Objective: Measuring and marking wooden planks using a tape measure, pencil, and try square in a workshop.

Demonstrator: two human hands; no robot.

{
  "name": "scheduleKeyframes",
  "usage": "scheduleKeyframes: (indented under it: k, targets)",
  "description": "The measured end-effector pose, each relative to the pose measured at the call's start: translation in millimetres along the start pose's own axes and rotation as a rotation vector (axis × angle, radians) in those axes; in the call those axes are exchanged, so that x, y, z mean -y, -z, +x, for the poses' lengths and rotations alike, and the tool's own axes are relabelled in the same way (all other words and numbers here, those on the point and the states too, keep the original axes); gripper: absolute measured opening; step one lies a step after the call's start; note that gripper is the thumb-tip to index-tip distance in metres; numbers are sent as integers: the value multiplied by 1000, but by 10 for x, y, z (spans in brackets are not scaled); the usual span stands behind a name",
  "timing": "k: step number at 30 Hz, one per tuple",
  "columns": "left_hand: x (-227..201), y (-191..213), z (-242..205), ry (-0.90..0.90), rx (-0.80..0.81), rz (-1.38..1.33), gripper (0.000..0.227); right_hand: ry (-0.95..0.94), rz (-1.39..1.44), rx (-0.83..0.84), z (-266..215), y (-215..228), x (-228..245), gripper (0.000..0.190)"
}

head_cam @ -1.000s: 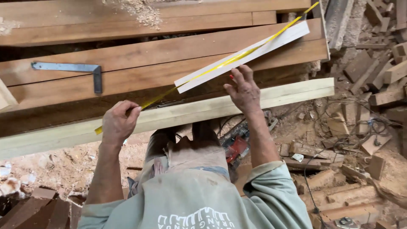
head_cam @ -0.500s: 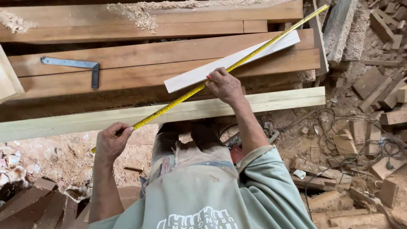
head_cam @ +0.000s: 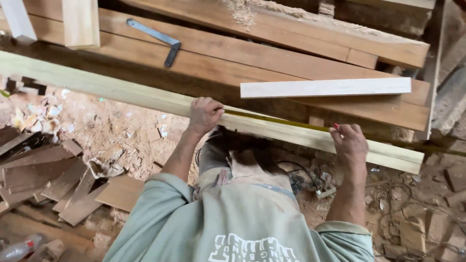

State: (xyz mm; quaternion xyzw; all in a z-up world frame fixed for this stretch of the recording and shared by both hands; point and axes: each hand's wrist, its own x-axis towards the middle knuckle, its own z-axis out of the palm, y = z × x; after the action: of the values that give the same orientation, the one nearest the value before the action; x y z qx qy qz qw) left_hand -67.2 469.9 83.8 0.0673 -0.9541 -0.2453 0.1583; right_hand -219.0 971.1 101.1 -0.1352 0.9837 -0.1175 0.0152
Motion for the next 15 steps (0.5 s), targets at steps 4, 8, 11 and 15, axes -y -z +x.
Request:
scheduleKeyframes:
  k: [4,8,11,15]
  targets:
    - [93,-335,-49,38,-101,27,14,-30,45,-67,-183,-136,-246,17]
    - [83,-448,-127,90,-121,-48,17,-34,102,-109,-229,-269,-374,19]
    - [29,-467,-135,105,-107,-23,20,-60,97,-136,-203,-377,-434,19]
    - [-77,-413,-117,101,-115,-100,19,-3,161,-154,-195,-320,-349,15]
